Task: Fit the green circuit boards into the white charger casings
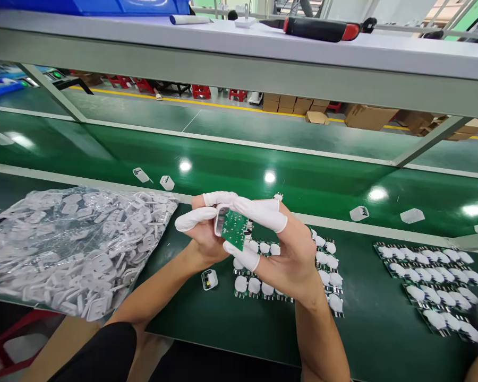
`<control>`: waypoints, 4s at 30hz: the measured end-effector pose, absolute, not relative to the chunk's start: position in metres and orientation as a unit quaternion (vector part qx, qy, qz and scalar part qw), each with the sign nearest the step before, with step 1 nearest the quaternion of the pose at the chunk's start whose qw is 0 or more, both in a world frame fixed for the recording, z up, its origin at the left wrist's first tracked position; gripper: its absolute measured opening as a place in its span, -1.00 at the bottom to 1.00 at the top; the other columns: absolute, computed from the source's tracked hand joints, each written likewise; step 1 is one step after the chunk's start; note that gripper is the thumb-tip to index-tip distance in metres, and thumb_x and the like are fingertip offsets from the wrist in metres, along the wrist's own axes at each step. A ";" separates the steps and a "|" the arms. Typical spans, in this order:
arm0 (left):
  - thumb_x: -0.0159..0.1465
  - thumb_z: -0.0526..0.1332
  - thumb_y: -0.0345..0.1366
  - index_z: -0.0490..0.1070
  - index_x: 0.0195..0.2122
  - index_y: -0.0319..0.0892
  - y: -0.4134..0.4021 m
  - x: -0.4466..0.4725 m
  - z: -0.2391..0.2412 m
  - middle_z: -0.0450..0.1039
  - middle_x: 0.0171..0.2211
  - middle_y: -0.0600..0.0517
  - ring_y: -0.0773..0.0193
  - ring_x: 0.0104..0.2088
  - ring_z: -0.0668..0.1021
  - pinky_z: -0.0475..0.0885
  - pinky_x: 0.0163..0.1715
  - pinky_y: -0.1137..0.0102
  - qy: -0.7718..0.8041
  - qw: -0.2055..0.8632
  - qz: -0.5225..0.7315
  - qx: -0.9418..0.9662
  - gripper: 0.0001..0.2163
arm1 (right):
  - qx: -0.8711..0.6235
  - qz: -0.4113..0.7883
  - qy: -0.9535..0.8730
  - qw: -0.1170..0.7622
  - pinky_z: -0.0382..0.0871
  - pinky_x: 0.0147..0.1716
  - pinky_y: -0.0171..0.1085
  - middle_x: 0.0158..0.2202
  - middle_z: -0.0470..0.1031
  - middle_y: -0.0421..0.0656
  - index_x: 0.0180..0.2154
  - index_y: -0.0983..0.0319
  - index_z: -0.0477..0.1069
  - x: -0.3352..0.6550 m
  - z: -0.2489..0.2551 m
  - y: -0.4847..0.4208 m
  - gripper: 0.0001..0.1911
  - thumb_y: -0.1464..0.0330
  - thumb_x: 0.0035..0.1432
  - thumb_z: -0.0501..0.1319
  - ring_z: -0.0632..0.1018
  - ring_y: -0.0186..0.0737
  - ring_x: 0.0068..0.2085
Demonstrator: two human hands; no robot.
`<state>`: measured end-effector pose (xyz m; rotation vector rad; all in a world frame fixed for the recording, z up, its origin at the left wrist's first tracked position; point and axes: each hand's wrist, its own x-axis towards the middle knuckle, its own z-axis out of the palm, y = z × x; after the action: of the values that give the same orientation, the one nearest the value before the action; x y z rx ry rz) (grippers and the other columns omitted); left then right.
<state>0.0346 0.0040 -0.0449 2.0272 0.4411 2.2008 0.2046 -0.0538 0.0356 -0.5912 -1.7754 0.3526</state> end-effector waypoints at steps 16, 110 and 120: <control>0.37 0.58 -0.09 0.24 0.27 0.08 0.000 0.035 -0.034 0.61 0.19 -0.07 0.01 0.09 0.80 0.82 0.01 0.11 0.140 0.032 0.727 0.671 -0.38 | -0.222 0.149 -0.778 0.569 0.72 -0.06 0.07 0.22 0.70 -0.05 0.45 -0.02 0.51 0.206 0.038 -0.053 -0.13 0.58 0.18 0.54 0.72 0.08 0.10; 0.20 0.60 0.03 0.54 -0.31 -0.19 -0.009 0.014 0.015 0.67 -0.41 0.00 0.31 -0.50 0.66 0.50 -0.50 0.48 0.295 0.747 0.476 0.358 -0.59 | -0.332 0.401 -0.673 0.525 0.72 0.20 0.01 0.08 0.76 -0.13 0.24 -0.04 0.59 0.222 0.011 -0.006 -0.40 0.14 0.24 0.65 0.76 -0.02 0.11; 0.33 0.43 -0.19 0.26 -0.17 -0.07 0.105 -0.025 -0.056 0.62 -0.17 0.01 0.25 -0.27 0.68 0.56 -0.21 0.35 0.526 0.348 0.490 0.602 -0.69 | -0.389 0.252 -0.665 0.586 0.56 0.44 0.23 0.37 0.64 -0.04 0.38 -0.06 0.48 0.242 0.003 0.015 -0.47 -0.02 0.50 0.35 0.65 0.09 0.39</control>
<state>-0.0250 0.1052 -0.0556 1.5605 1.3640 1.2699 0.2421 0.0153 0.0033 -0.9060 -1.5498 0.5879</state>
